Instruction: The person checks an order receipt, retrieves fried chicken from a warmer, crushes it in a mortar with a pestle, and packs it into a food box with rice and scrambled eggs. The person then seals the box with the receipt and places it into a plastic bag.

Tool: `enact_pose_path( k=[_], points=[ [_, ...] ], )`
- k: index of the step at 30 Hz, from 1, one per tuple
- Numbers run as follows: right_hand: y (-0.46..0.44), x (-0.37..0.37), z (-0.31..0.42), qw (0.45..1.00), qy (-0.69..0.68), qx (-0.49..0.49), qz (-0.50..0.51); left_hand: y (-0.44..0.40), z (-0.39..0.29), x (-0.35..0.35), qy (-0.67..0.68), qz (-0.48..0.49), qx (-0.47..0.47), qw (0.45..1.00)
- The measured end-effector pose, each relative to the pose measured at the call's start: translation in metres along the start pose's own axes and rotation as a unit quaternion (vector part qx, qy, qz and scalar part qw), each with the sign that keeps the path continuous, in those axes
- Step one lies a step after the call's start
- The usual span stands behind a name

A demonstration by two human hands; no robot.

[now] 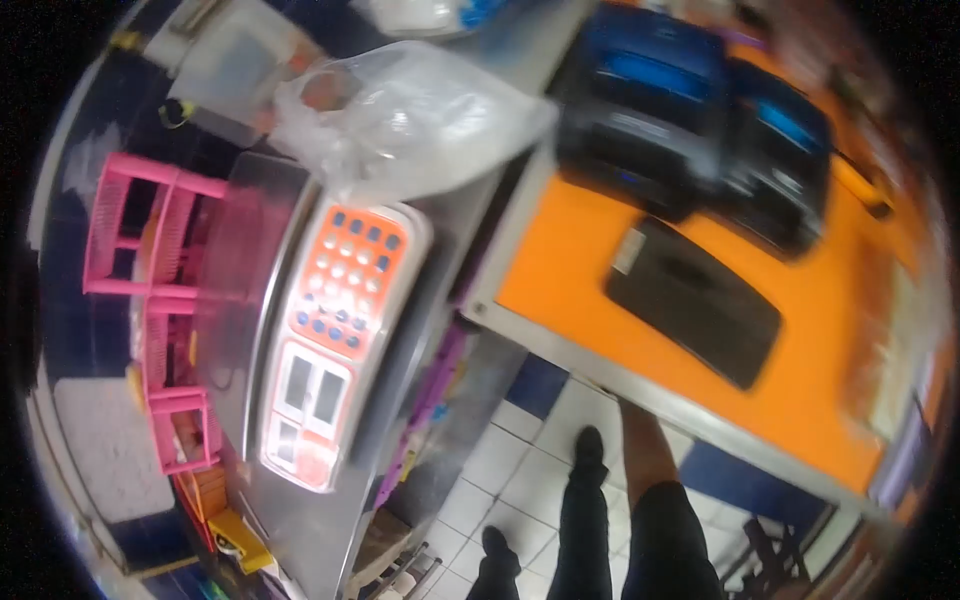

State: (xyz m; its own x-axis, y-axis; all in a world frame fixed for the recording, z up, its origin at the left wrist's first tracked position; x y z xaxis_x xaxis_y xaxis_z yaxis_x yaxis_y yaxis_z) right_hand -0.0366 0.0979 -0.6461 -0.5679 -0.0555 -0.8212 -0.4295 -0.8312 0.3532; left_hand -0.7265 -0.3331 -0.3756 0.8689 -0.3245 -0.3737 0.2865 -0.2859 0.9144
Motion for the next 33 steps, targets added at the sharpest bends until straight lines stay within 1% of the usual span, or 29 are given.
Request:
enact_pose_path(
  k=[1, 2, 3, 4, 6, 7, 8, 9, 10, 12, 14, 16, 17, 18, 19, 20, 22, 23, 24, 25, 26, 27, 29, 30, 32, 33],
  points=[
    [-0.016, 0.007, 0.001, 1.0, 0.014, -0.006, 0.015, 0.001, -0.008, 0.008, 0.02, -0.025, 0.001, 0.999],
    [-0.024, 0.012, 0.002, 0.999, 0.029, -0.009, 0.024, 0.011, -0.015, 0.021, -0.013, -0.012, 0.038, 0.999],
    [-0.03, 0.017, 0.002, 0.999, 0.04, -0.011, 0.03, 0.031, -0.046, 0.036, -0.048, 0.001, 0.073, 0.996],
    [-0.036, 0.021, 0.002, 0.998, 0.051, -0.011, 0.03, 0.049, -0.079, 0.046, -0.031, -0.023, 0.072, 0.997],
    [-0.041, 0.025, 0.006, 0.997, 0.07, -0.015, 0.033, 0.091, -0.166, 0.069, -0.077, 0.0, 0.012, 0.997],
    [-0.04, 0.024, 0.006, 0.996, 0.076, -0.019, 0.031, 0.104, -0.196, 0.077, -0.06, -0.016, 0.0, 0.998],
    [-0.04, 0.022, 0.007, 0.996, 0.08, -0.021, 0.029, 0.11, -0.222, 0.083, -0.131, -0.037, -0.042, 0.99],
    [-0.038, 0.019, 0.01, 0.996, 0.081, -0.025, 0.025, 0.118, -0.229, 0.085, -0.199, -0.056, -0.085, 0.975],
    [-0.035, 0.014, 0.014, 0.996, 0.082, -0.029, 0.019, 0.124, -0.22, 0.086, -0.181, -0.066, -0.095, 0.977],
    [-0.024, 0.001, 0.021, 0.996, 0.073, -0.046, -0.001, 0.118, -0.196, 0.083, -0.202, -0.071, -0.02, 0.977],
    [0.005, -0.011, 0.03, 0.994, 0.052, -0.085, -0.032, 0.092, -0.134, 0.076, -0.245, -0.069, -0.032, 0.967],
    [0.052, -0.003, 0.025, 0.987, 0.054, -0.149, -0.039, 0.121, -0.175, 0.056, -0.203, -0.058, -0.118, 0.97],
    [0.075, 0.003, 0.015, 0.981, 0.062, -0.18, -0.039, 0.119, -0.16, 0.053, -0.196, -0.063, -0.094, 0.974],
    [0.108, 0.013, 0.006, 0.976, 0.134, -0.173, 0.012, 0.116, -0.145, 0.047, -0.191, -0.07, -0.068, 0.977],
    [0.151, 0.029, -0.007, 0.954, 0.2, -0.168, 0.146, 0.125, -0.146, 0.04, -0.155, -0.081, -0.057, 0.983],
    [0.191, 0.036, -0.006, 0.929, 0.222, -0.175, 0.238, 0.127, -0.141, 0.034, -0.13, -0.087, -0.053, 0.986],
    [0.267, 0.041, 0.019, 0.89, 0.191, -0.22, 0.352, 0.134, -0.125, 0.023, -0.13, -0.102, -0.029, 0.986],
    [0.298, 0.044, 0.036, 0.872, 0.169, -0.238, 0.393, 0.141, -0.12, 0.015, -0.095, -0.121, 0.003, 0.988],
    [0.325, 0.043, 0.06, 0.856, 0.149, -0.259, 0.421, 0.147, -0.117, 0.005, -0.066, -0.129, 0.006, 0.989],
    [0.351, 0.04, 0.088, 0.841, 0.126, -0.271, 0.451, 0.15, -0.116, -0.009, -0.058, -0.117, 0.022, 0.991],
    [0.376, 0.037, 0.119, 0.827, 0.105, -0.285, 0.473, 0.157, -0.105, -0.022, -0.049, -0.105, 0.034, 0.993],
    [0.402, 0.032, 0.149, 0.814, 0.085, -0.288, 0.498, 0.161, -0.086, -0.037, -0.018, -0.12, 0.032, 0.992],
    [0.446, 0.019, 0.205, 0.793, 0.052, -0.291, 0.533, 0.157, -0.065, -0.06, 0.036, -0.107, 0.147, 0.983],
    [0.47, 0.008, 0.233, 0.783, 0.037, -0.286, 0.551, 0.161, -0.056, -0.066, 0.077, -0.112, 0.15, 0.979],
    [0.52, -0.012, 0.293, 0.766, 0.01, -0.272, 0.583, 0.17, -0.047, -0.108, 0.149, -0.079, 0.209, 0.963],
    [0.544, -0.022, 0.321, 0.755, -0.01, -0.264, 0.6, 0.183, -0.043, -0.127, 0.174, -0.09, 0.219, 0.956]
  ],
)
Point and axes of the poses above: each hand's wrist, its own y-axis away from the middle knuckle, its own x-axis out of the palm, z = x × y, the point moved 4 cm from there along -y, towards the middle knuckle, and after that the axes turned 10 degrees about -x, right-handed, at the moved point
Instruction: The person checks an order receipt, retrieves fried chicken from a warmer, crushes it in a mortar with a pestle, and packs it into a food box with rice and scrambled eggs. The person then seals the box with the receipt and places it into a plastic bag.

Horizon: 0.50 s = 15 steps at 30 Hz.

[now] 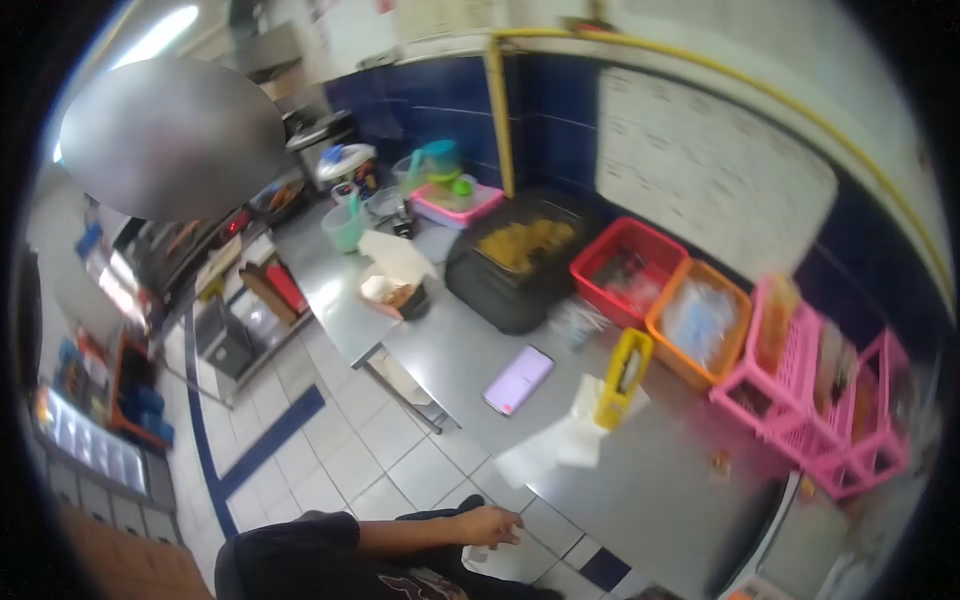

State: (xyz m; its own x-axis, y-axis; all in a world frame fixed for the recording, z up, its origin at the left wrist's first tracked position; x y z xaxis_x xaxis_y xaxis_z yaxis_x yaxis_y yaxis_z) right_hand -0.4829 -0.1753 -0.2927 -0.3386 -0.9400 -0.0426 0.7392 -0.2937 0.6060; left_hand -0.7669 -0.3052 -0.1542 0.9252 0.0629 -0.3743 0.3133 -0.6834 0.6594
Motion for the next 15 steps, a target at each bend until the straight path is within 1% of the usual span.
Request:
enact_pose_path(
  k=[2, 3, 5, 6, 7, 8, 9, 11, 12, 13, 14, 15],
  points=[
    [-0.006, 0.029, 0.061, 0.995, -0.087, -0.025, 0.037, 0.031, -0.024, -0.044, 0.067, -0.147, 0.138, 0.977],
    [-0.017, 0.046, 0.088, 0.984, -0.163, -0.04, 0.058, 0.032, -0.021, -0.056, 0.08, -0.157, 0.141, 0.974],
    [-0.044, 0.09, 0.145, 0.928, -0.35, -0.069, 0.106, 0.036, -0.017, -0.074, 0.173, -0.248, 0.158, 0.94],
    [-0.041, 0.124, 0.201, 0.932, -0.338, -0.068, 0.114, 0.054, -0.022, -0.093, 0.114, -0.341, 0.184, 0.915],
    [-0.026, 0.163, 0.275, 0.92, -0.339, -0.162, 0.109, 0.066, -0.021, -0.106, 0.119, -0.354, 0.184, 0.909],
    [-0.02, 0.188, 0.32, 0.899, -0.34, -0.256, 0.106, 0.077, -0.019, -0.121, 0.118, -0.377, 0.174, 0.902],
    [-0.029, 0.2, 0.328, 0.899, -0.332, -0.26, 0.117, 0.086, -0.018, -0.135, 0.115, -0.399, 0.165, 0.895],
    [-0.06, 0.211, 0.327, 0.92, -0.308, -0.24, 0.02, 0.1, -0.012, -0.158, 0.107, -0.416, 0.166, 0.887],
    [-0.077, 0.21, 0.321, 0.93, -0.255, -0.263, -0.016, 0.101, -0.007, -0.163, 0.126, -0.42, 0.143, 0.887],
    [-0.079, 0.207, 0.327, 0.931, -0.256, -0.259, -0.014, 0.102, -0.001, -0.167, 0.143, -0.422, 0.118, 0.888],
    [-0.082, 0.198, 0.338, 0.941, -0.146, -0.301, -0.054, 0.105, 0.006, -0.173, 0.141, -0.42, 0.112, 0.889],
    [-0.08, 0.187, 0.349, 0.937, -0.032, -0.335, -0.094, 0.109, 0.018, -0.18, 0.162, -0.434, 0.07, 0.884]
  ],
)
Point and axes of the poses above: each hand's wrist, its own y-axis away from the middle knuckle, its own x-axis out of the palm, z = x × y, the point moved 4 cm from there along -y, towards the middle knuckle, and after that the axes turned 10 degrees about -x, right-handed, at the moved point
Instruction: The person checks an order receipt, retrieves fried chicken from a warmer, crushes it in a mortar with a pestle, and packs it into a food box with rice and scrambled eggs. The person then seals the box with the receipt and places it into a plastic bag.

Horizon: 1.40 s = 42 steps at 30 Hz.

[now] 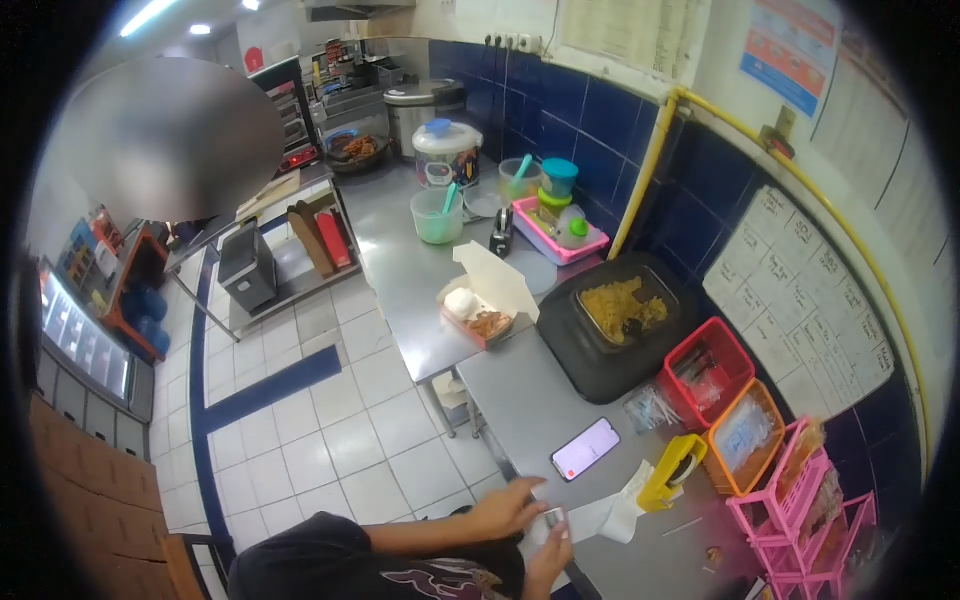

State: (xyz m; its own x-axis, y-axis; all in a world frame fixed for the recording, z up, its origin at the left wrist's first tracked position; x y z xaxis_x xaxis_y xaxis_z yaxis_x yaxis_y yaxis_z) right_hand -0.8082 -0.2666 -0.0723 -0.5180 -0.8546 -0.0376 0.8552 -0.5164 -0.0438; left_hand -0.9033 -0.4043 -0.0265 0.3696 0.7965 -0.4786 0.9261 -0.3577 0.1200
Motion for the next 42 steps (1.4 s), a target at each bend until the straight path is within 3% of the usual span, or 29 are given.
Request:
enact_pose_path(
  k=[3, 5, 6, 7, 8, 9, 10, 11, 14, 17, 20, 22, 23, 24, 25, 26, 27, 28, 31, 33, 35, 37, 38, 42],
  points=[
    [-0.029, -0.035, 0.014, 0.988, -0.15, 0.024, -0.018, -0.011, 0.074, -0.009, -0.032, -0.02, -0.156, 0.987],
    [-0.044, -0.053, 0.019, 0.979, -0.197, 0.038, -0.023, -0.003, 0.188, -0.007, -0.073, -0.013, -0.284, 0.956],
    [-0.053, -0.065, 0.018, 0.983, -0.171, 0.041, -0.046, 0.011, 0.281, 0.006, -0.076, -0.021, -0.337, 0.938],
    [-0.063, -0.075, 0.017, 0.987, -0.142, 0.044, -0.067, 0.041, 0.356, 0.011, -0.098, -0.053, -0.42, 0.901],
    [-0.071, -0.084, 0.014, 0.987, -0.141, 0.044, -0.059, 0.085, 0.416, 0.017, 0.057, -0.029, -0.571, 0.819],
    [-0.079, -0.095, 0.011, 0.988, -0.135, 0.05, -0.056, 0.128, 0.411, 0.012, 0.149, -0.085, -0.678, 0.715],
    [-0.086, -0.101, 0.011, 0.989, -0.128, 0.055, -0.054, 0.161, 0.427, 0.015, 0.121, -0.044, -0.687, 0.715],
    [-0.091, -0.103, 0.016, 0.99, -0.125, 0.053, -0.047, 0.187, 0.453, 0.027, 0.072, 0.005, -0.658, 0.75],
    [-0.102, -0.102, 0.037, 0.995, -0.047, 0.013, -0.086, 0.213, 0.42, 0.064, 0.213, 0.035, -0.665, 0.715],
    [-0.11, -0.096, 0.043, 0.996, -0.036, 0.002, -0.084, 0.145, 0.357, 0.079, 0.359, 0.134, -0.611, 0.693],
    [-0.123, -0.078, 0.041, 0.986, -0.055, 0.012, -0.156, 0.08, 0.284, 0.013, 0.412, 0.221, -0.579, 0.668],
    [-0.128, -0.072, 0.026, 0.976, -0.132, 0.042, -0.167, 0.045, 0.277, -0.051, 0.373, 0.229, -0.59, 0.679],
    [-0.126, -0.067, 0.024, 0.972, -0.153, 0.045, -0.174, 0.018, 0.263, -0.091, 0.407, 0.321, -0.443, 0.732],
    [-0.13, -0.059, 0.023, 0.967, -0.173, 0.045, -0.184, -0.016, 0.19, -0.14, 0.526, 0.238, -0.385, 0.72],
    [-0.135, -0.053, 0.015, 0.962, -0.209, 0.055, -0.166, -0.051, 0.175, -0.173, 0.582, 0.144, -0.325, 0.732],
    [-0.142, -0.045, 0.014, 0.955, -0.248, 0.06, -0.148, -0.086, 0.17, -0.205, 0.553, 0.074, -0.237, 0.796],
    [-0.145, -0.031, 0.033, 0.954, -0.254, 0.045, -0.153, -0.124, 0.179, -0.228, 0.509, -0.061, -0.205, 0.834],
    [-0.151, -0.014, 0.051, 0.952, -0.261, 0.03, -0.157, -0.152, 0.168, -0.251, 0.452, -0.156, -0.247, 0.843],
    [-0.163, 0.009, 0.074, 0.955, -0.257, -0.003, -0.145, -0.246, 0.188, -0.291, 0.275, -0.276, -0.189, 0.901],
    [-0.166, 0.027, 0.106, 0.961, -0.238, -0.004, -0.142, -0.324, 0.256, -0.314, 0.017, -0.331, -0.164, 0.929],
    [-0.165, 0.033, 0.121, 0.967, -0.211, 0.008, -0.145, -0.365, 0.249, -0.322, -0.007, -0.267, -0.108, 0.958],
    [-0.162, 0.032, 0.125, 0.971, -0.193, 0.013, -0.141, -0.418, 0.291, -0.327, -0.171, -0.239, -0.029, 0.955],
    [-0.158, 0.034, 0.126, 0.971, -0.194, 0.015, -0.135, -0.422, 0.273, -0.316, -0.22, -0.212, -0.01, 0.952],
    [-0.143, 0.038, 0.139, 0.963, -0.207, 0.041, -0.168, -0.426, 0.255, -0.277, -0.128, -0.225, -0.02, 0.966]
  ],
)
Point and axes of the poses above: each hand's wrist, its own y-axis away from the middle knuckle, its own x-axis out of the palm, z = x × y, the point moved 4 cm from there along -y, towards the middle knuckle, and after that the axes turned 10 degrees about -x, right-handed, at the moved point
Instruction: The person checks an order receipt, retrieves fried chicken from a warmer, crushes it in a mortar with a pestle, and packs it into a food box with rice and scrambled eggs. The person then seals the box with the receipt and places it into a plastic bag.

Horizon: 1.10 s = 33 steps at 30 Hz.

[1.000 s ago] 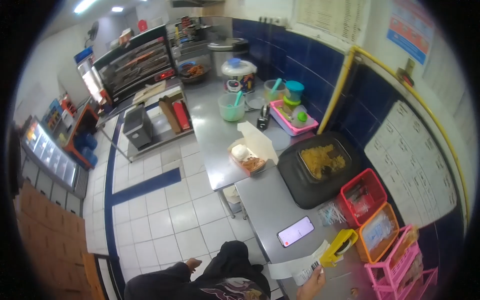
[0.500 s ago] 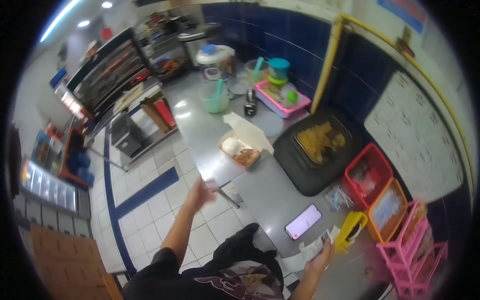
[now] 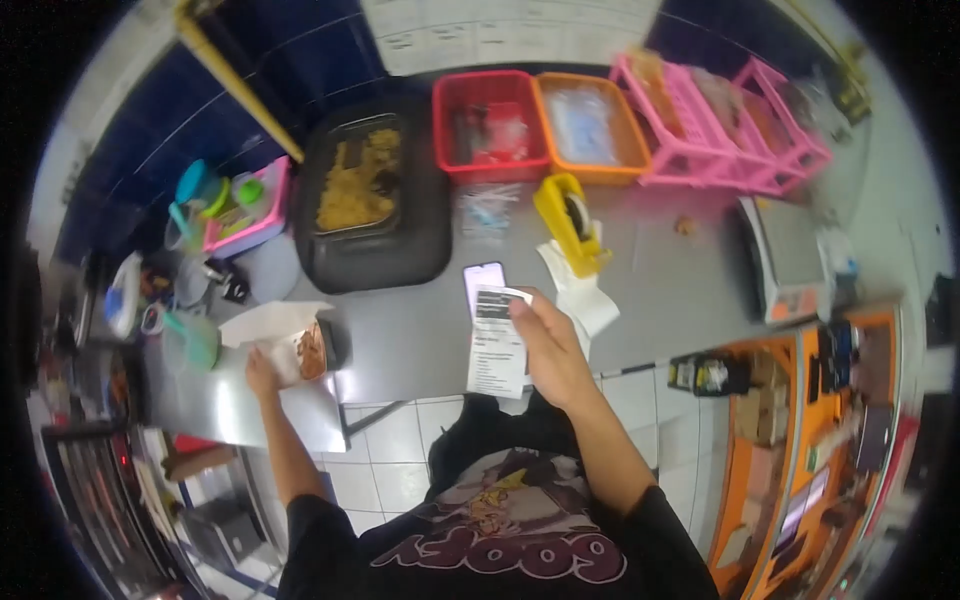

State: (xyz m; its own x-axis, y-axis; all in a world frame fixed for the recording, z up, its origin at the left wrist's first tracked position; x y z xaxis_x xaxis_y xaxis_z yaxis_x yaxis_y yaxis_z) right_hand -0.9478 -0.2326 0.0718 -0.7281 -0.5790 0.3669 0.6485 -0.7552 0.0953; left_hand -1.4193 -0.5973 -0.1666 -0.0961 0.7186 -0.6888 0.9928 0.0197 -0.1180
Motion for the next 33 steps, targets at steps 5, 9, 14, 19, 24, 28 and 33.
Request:
enact_pose_path(
  k=[5, 9, 14, 19, 24, 28, 33],
  points=[
    [0.012, -0.001, 0.001, 1.0, 0.003, 0.001, -0.027, 0.082, -0.062, 0.014, -0.051, 0.123, 0.006, 0.991],
    [0.016, 0.003, 0.002, 0.998, 0.028, -0.008, -0.056, 0.148, -0.095, 0.033, 0.073, 0.116, -0.043, 0.99],
    [0.013, 0.006, 0.003, 0.997, 0.045, -0.022, -0.06, 0.177, -0.099, 0.057, 0.22, 0.132, -0.173, 0.951],
    [0.007, 0.001, -0.001, 0.995, 0.066, -0.026, -0.071, 0.233, -0.175, 0.002, 0.209, -0.056, -0.021, 0.976],
    [-0.001, -0.005, -0.01, 0.982, 0.161, -0.054, -0.079, 0.315, -0.3, 0.004, 0.378, 0.393, 0.044, 0.837],
    [0.0, -0.025, -0.016, 0.979, 0.178, -0.044, -0.085, 0.358, -0.355, 0.023, 0.391, 0.533, 0.059, 0.748],
    [-0.008, -0.068, -0.001, 0.989, 0.113, -0.063, -0.069, 0.387, -0.392, 0.048, 0.392, 0.564, 0.023, 0.726]
  ],
)
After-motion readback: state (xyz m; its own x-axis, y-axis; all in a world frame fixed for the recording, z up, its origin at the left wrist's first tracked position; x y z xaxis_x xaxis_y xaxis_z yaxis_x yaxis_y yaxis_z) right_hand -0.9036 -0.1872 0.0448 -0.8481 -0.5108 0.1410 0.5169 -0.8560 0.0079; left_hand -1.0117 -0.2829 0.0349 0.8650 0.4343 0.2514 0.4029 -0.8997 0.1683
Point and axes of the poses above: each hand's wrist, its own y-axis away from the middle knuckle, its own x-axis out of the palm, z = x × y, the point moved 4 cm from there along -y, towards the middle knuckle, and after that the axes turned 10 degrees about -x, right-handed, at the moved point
